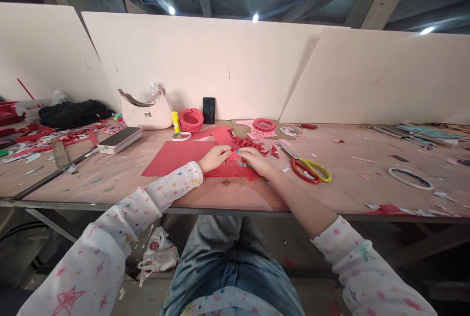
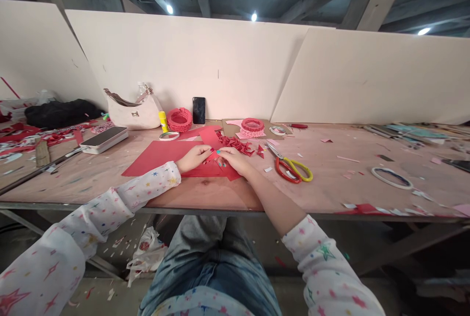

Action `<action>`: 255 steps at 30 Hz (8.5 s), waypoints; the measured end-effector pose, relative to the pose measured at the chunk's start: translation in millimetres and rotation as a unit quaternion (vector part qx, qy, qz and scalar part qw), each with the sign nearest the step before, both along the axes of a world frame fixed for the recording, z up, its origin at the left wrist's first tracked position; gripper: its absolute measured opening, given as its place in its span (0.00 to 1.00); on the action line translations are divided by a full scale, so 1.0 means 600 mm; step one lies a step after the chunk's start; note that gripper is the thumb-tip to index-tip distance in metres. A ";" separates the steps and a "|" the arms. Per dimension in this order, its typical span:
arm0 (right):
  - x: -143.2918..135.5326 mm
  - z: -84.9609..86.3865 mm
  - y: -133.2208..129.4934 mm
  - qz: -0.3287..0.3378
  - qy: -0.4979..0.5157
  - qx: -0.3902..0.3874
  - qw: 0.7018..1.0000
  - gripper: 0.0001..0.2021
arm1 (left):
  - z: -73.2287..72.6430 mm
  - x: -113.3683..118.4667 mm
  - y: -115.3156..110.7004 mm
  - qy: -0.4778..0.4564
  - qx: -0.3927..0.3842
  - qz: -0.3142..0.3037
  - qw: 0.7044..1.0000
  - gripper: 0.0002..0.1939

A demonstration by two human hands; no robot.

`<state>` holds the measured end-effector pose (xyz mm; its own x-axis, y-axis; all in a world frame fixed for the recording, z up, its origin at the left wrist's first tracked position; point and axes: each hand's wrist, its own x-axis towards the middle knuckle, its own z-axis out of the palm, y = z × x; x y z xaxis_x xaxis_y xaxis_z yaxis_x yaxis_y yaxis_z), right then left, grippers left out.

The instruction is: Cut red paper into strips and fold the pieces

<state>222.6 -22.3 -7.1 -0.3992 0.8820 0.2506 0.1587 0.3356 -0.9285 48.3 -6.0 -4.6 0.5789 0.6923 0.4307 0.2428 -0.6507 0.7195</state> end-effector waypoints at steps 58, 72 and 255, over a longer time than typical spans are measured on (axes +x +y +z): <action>0.009 0.001 0.012 -0.080 -0.027 0.116 0.990 0.07 | 0.005 0.001 0.001 -0.106 -0.229 0.026 0.967 0.13; 0.004 0.000 0.007 -0.065 -0.054 0.144 0.986 0.05 | 0.004 0.003 0.000 -0.026 -0.140 -0.007 0.990 0.11; 0.007 -0.005 0.010 0.002 -0.147 0.150 0.978 0.06 | -0.005 -0.008 0.004 0.053 -0.069 -0.054 0.995 0.15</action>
<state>226.7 -16.1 -10.4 -0.4956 0.7851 0.3715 0.4029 0.5867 -0.7024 43.7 -3.8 -7.7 0.6898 0.6720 0.2696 0.2559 -0.5745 0.7774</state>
